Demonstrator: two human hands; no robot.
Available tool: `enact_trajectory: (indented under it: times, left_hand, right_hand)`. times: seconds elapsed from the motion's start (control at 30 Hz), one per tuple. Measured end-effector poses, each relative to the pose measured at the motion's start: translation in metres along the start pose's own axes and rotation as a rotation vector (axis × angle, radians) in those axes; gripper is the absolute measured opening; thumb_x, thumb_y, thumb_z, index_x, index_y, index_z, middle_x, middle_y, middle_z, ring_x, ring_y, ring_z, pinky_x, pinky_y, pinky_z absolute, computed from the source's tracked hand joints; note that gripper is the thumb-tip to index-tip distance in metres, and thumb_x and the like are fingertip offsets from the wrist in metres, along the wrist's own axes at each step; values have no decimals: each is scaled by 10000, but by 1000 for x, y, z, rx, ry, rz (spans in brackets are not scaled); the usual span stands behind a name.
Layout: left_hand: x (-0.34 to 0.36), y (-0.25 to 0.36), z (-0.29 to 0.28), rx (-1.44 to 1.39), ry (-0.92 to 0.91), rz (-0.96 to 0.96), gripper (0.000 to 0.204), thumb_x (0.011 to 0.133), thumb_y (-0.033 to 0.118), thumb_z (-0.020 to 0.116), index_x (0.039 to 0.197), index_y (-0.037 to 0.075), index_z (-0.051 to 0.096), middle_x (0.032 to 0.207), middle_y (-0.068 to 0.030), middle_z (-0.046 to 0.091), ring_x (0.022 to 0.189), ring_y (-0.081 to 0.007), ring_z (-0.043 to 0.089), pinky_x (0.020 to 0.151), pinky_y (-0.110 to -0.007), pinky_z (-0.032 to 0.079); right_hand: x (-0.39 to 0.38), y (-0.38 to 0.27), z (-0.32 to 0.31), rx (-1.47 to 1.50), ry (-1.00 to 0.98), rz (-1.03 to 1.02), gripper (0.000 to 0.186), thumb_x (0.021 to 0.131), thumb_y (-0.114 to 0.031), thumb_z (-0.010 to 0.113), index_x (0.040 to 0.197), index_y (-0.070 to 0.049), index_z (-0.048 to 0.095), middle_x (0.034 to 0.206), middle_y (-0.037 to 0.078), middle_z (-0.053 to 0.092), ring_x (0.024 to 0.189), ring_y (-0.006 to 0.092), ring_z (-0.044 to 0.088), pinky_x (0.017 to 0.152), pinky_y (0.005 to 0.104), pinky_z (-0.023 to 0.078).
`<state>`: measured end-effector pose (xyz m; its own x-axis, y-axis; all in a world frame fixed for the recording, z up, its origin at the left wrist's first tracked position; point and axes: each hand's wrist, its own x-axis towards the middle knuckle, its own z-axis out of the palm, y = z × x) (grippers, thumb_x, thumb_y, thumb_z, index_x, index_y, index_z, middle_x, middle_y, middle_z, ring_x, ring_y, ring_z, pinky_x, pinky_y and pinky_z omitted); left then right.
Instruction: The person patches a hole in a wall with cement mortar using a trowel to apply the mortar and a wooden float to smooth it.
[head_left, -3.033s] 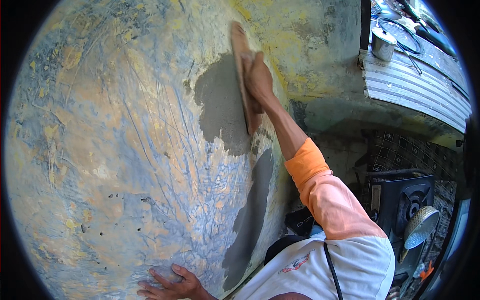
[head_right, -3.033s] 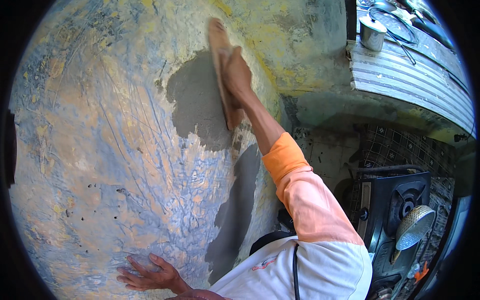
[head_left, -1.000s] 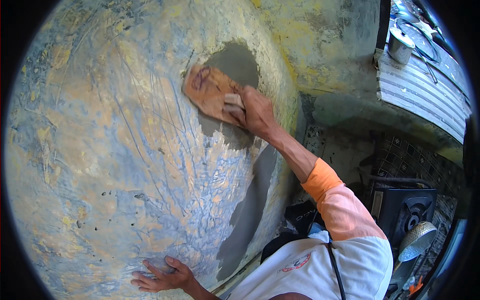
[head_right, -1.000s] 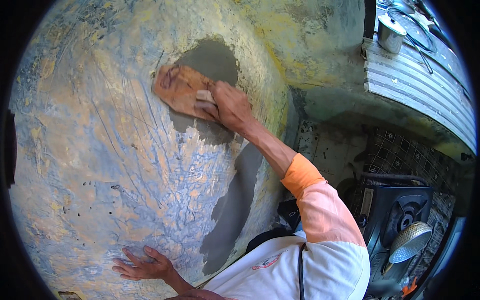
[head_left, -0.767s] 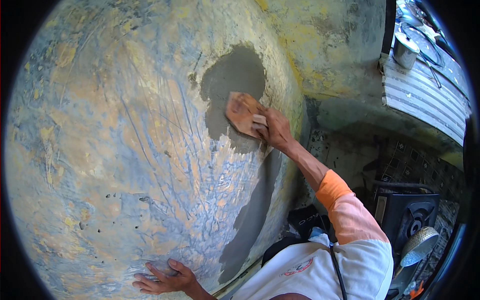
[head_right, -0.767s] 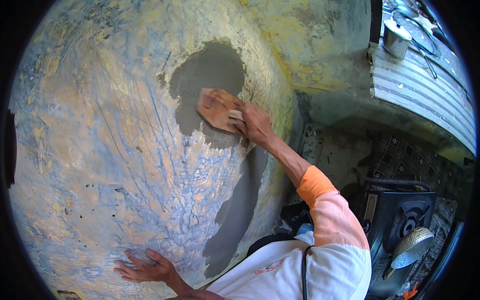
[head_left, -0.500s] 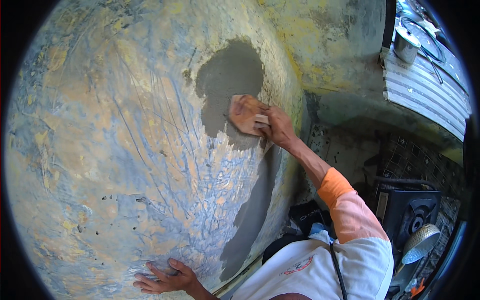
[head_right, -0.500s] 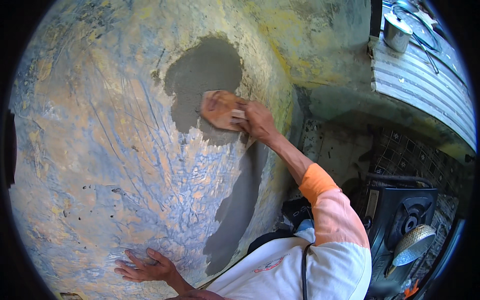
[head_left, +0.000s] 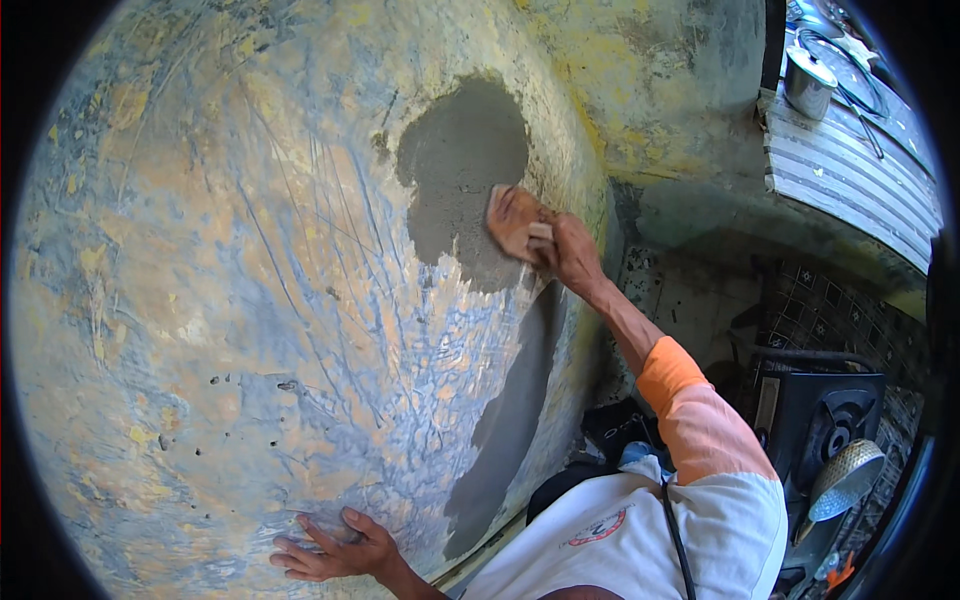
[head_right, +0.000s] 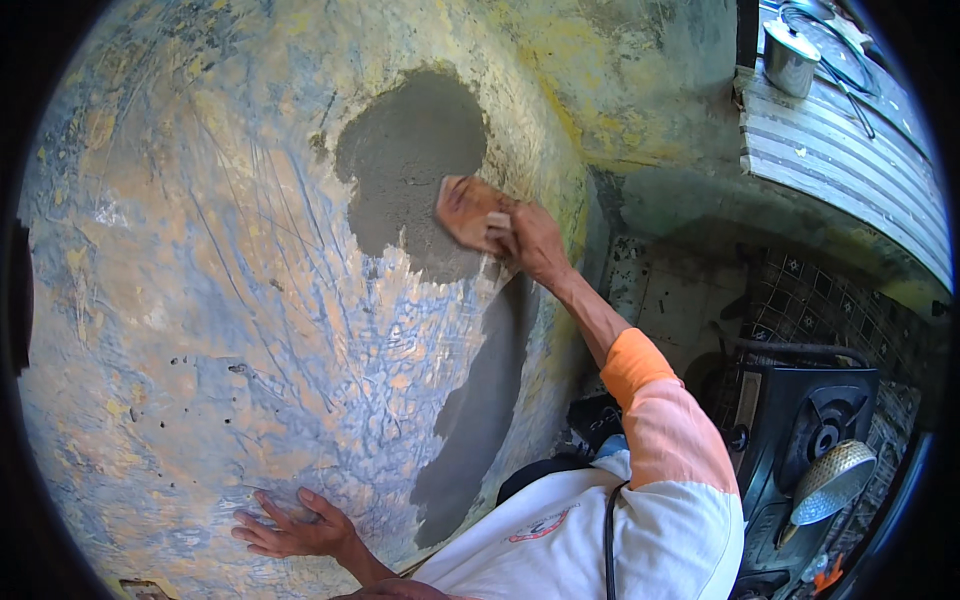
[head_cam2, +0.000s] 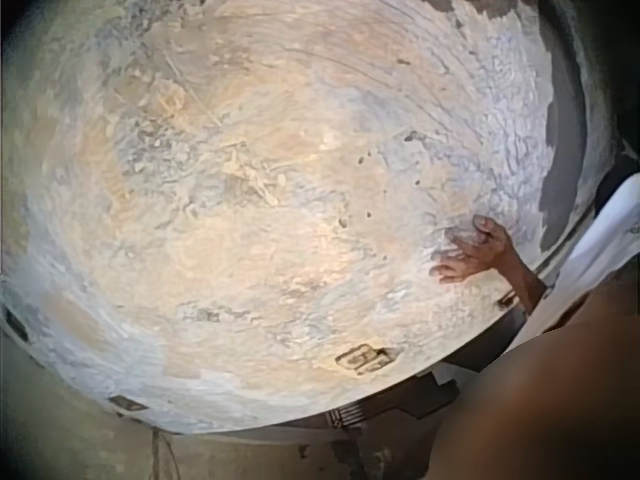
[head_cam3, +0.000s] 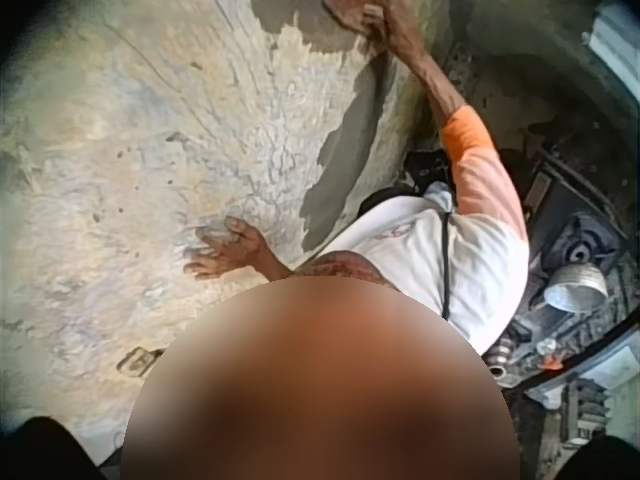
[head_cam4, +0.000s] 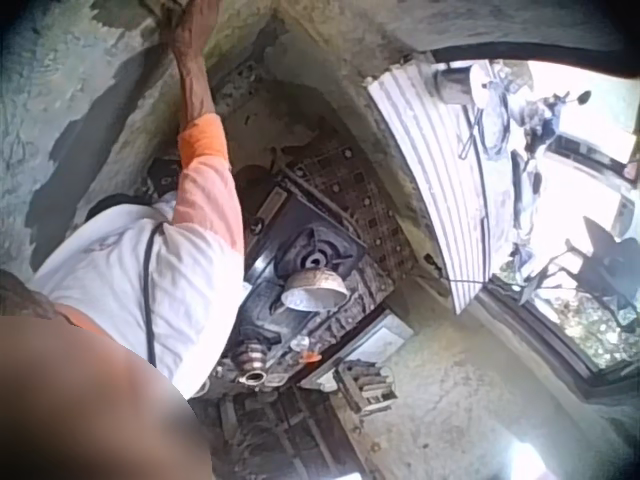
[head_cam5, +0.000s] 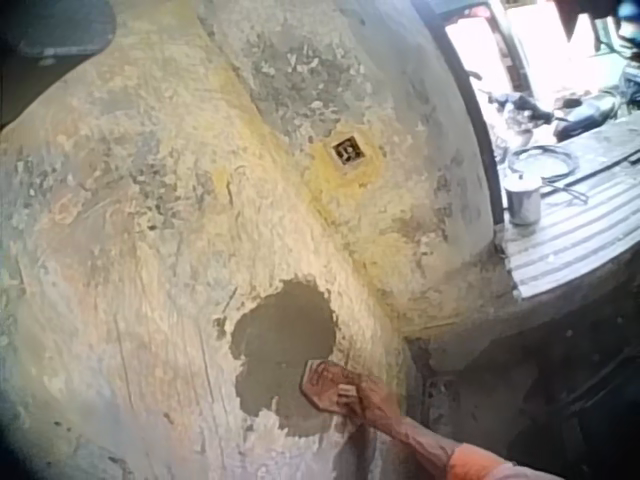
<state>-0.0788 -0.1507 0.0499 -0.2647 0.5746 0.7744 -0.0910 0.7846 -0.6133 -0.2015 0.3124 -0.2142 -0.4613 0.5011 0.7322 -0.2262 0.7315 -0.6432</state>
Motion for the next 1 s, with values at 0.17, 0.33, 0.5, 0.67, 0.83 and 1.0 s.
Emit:
enact_trajectory:
  times: [0.17, 0.33, 0.5, 0.67, 0.83, 1.0]
  left_hand:
    - [-3, 3, 0, -8, 17, -15, 558, 1086, 480, 533, 1542, 159, 541, 1691, -153, 362, 1605, -417, 241, 1257, -669, 171]
    - [-5, -2, -2, 18, -20, -11, 561, 1085, 482, 531, 1544, 159, 542, 1692, -154, 357, 1609, -417, 227, 1258, -667, 172]
    - [-2, 1, 3, -5, -2, -10, 575, 1084, 497, 525, 1547, 156, 540, 1696, -148, 350, 1611, -407, 230, 1259, -668, 172]
    - [1, 7, 7, -28, 32, -22, 578, 1086, 500, 520, 1544, 148, 541, 1699, -138, 344, 1617, -392, 219, 1261, -666, 167]
    - [3, 9, -5, -5, 4, -22, 570, 1097, 495, 500, 1555, 157, 527, 1703, -135, 335, 1624, -390, 191, 1266, -656, 151]
    - [-3, 3, -8, -4, -8, -20, 570, 1096, 493, 502, 1556, 158, 530, 1704, -137, 334, 1620, -397, 200, 1264, -656, 156]
  right_hand:
    - [-8, -6, 15, 9, 15, 15, 433, 884, -212, 821, 1230, -41, 626, 952, 168, 641, 881, 406, 644, 773, 488, 515]
    - [55, -92, 14, 74, 92, -26, 446, 923, -288, 793, 1244, -41, 607, 957, 194, 635, 861, 422, 650, 724, 513, 518]
    - [153, -48, -10, 141, 201, 509, 352, 1087, -367, 567, 1139, -35, 458, 995, 334, 646, 925, 563, 630, 786, 573, 491]
    - [48, 18, 29, 130, 57, 870, 374, 1117, -368, 504, 1261, -23, 479, 1146, 317, 682, 1064, 525, 662, 893, 544, 520]
    - [4, -110, 20, 274, 130, 348, 250, 1042, -253, 676, 1167, -47, 611, 1053, 227, 670, 986, 421, 706, 800, 469, 564]
    - [99, -131, 2, 46, 222, 146, 317, 1056, -313, 643, 1141, -32, 525, 975, 237, 672, 853, 454, 675, 739, 508, 540]
